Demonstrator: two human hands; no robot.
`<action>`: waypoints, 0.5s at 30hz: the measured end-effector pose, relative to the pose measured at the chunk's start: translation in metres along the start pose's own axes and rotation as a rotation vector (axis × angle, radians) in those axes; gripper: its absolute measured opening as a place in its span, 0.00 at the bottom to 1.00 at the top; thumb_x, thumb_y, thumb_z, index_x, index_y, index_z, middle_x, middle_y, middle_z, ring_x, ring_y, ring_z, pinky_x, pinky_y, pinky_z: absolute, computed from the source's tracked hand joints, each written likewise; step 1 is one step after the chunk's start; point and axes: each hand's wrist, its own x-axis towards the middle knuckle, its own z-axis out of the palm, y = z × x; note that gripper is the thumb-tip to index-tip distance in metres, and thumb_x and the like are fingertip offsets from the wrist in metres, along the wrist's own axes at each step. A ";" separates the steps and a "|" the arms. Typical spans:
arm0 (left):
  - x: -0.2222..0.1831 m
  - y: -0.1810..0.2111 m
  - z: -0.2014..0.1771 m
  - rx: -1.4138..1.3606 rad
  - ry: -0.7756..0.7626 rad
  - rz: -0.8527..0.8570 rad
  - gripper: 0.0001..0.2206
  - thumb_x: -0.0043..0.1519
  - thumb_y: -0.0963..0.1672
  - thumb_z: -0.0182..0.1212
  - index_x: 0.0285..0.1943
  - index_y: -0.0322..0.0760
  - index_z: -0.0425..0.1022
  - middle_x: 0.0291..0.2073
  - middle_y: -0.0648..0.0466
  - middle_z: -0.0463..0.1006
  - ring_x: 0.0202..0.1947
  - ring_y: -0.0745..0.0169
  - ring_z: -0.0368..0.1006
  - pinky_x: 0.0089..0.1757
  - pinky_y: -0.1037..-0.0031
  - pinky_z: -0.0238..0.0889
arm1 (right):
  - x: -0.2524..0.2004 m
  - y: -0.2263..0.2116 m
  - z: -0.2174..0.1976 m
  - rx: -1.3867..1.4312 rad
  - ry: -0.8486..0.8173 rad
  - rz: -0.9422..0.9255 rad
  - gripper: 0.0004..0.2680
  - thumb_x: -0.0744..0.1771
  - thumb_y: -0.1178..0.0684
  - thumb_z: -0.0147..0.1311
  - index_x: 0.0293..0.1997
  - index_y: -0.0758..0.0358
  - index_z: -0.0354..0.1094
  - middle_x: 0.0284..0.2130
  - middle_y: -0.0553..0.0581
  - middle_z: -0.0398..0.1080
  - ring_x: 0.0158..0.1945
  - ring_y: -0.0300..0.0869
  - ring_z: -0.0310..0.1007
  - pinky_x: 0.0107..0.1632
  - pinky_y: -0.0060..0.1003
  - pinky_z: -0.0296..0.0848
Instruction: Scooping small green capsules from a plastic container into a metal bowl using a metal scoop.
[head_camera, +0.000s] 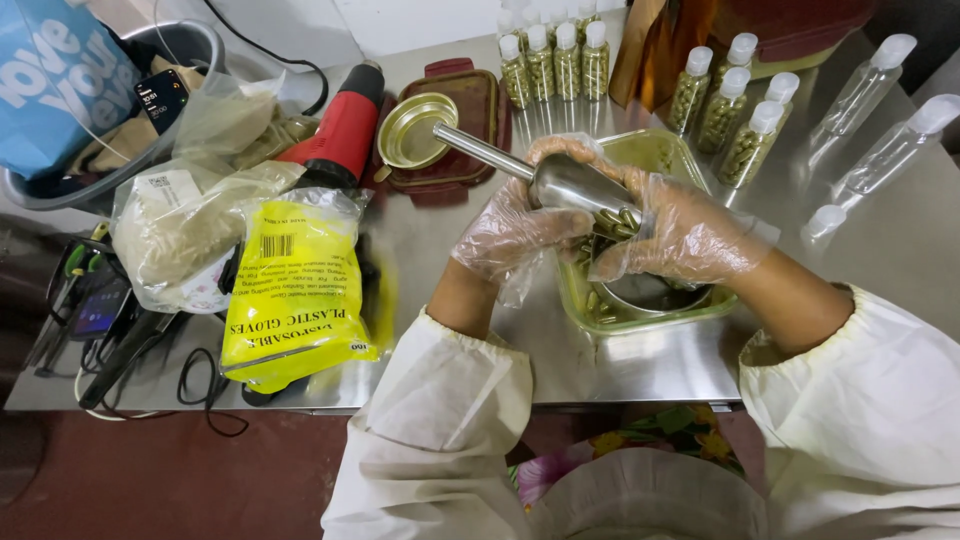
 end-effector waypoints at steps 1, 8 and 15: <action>0.007 -0.019 -0.016 -0.017 -0.061 0.040 0.22 0.56 0.38 0.75 0.58 0.31 0.71 0.37 0.40 0.80 0.24 0.61 0.77 0.27 0.70 0.81 | 0.000 0.000 0.000 0.002 0.002 -0.005 0.40 0.51 0.34 0.74 0.68 0.56 0.61 0.51 0.65 0.69 0.57 0.58 0.68 0.61 0.53 0.63; 0.001 -0.003 0.002 -0.146 -0.019 0.065 0.20 0.54 0.36 0.76 0.53 0.28 0.71 0.34 0.41 0.80 0.24 0.54 0.79 0.27 0.63 0.82 | 0.001 -0.001 -0.001 0.018 0.012 -0.024 0.39 0.51 0.36 0.75 0.67 0.55 0.61 0.47 0.64 0.70 0.53 0.57 0.69 0.58 0.52 0.64; 0.007 -0.014 -0.008 -0.118 -0.009 0.034 0.21 0.53 0.39 0.78 0.50 0.26 0.70 0.34 0.41 0.80 0.25 0.54 0.79 0.27 0.67 0.82 | 0.002 0.000 -0.002 0.032 0.020 -0.041 0.38 0.52 0.38 0.75 0.66 0.55 0.62 0.45 0.63 0.70 0.50 0.56 0.70 0.56 0.50 0.64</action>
